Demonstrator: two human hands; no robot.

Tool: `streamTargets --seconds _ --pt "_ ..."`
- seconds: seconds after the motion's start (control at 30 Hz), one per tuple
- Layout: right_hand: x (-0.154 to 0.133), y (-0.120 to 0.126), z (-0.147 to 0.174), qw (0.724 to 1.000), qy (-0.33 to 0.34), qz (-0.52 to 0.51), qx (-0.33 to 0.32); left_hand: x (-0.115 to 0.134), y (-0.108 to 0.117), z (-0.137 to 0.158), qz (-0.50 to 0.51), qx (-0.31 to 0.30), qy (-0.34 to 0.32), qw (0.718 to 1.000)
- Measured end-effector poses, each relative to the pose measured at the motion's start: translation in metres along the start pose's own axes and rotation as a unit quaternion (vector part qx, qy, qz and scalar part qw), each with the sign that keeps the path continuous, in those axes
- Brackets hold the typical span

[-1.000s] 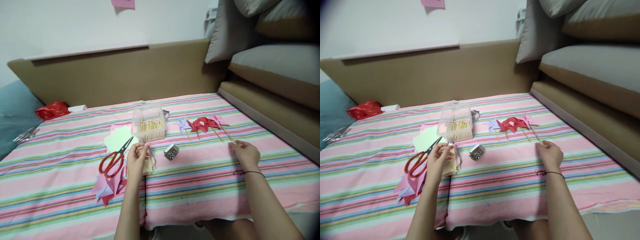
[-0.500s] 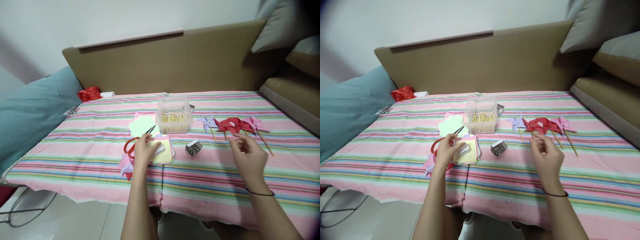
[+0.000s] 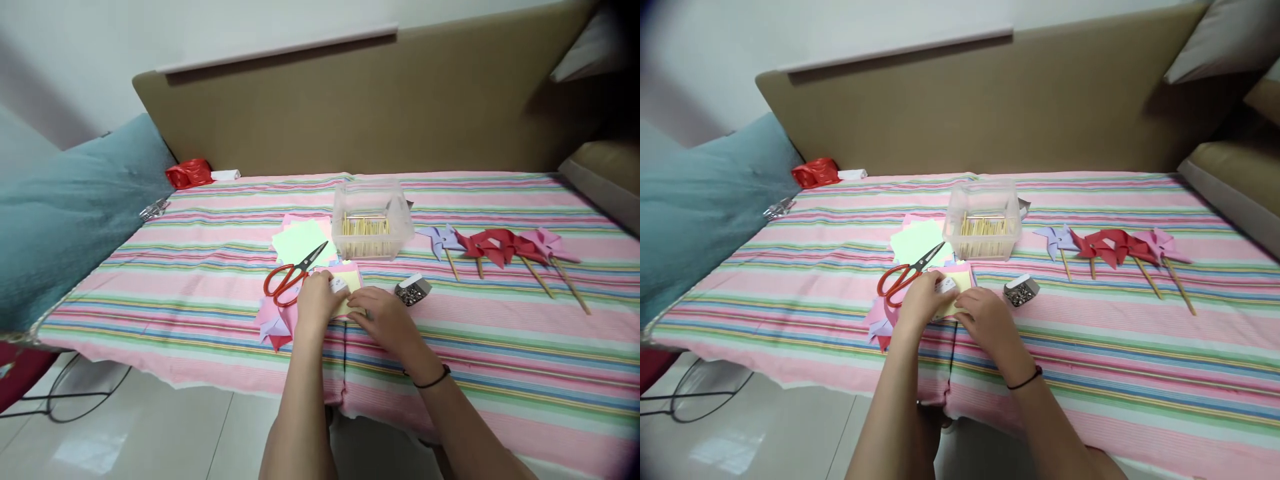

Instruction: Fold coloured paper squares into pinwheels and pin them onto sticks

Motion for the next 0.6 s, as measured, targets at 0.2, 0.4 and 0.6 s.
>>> streamTargets --seconds 0.2,0.4,0.6 --pt "0.01 -0.006 0.0 0.998 -0.06 0.012 -0.027 -0.019 0.011 0.0 0.153 -0.004 0.032 0.988" --pt "0.02 -0.001 0.003 0.99 -0.142 -0.025 0.009 -0.034 0.037 0.004 0.409 0.077 0.035 0.908" --pt "0.04 0.01 0.012 0.956 -0.248 -0.119 0.101 -0.055 0.045 0.008 0.448 0.141 0.09 0.878"
Point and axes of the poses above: each hand's wrist, its own z-axis away from the middle knuckle, its own y-axis out of the back of the hand, x = y × z, the point moved 10 cm from there along -z, towards the middle knuckle, and after that the axes turned 3 degrees about y, right-handed, at the moved point
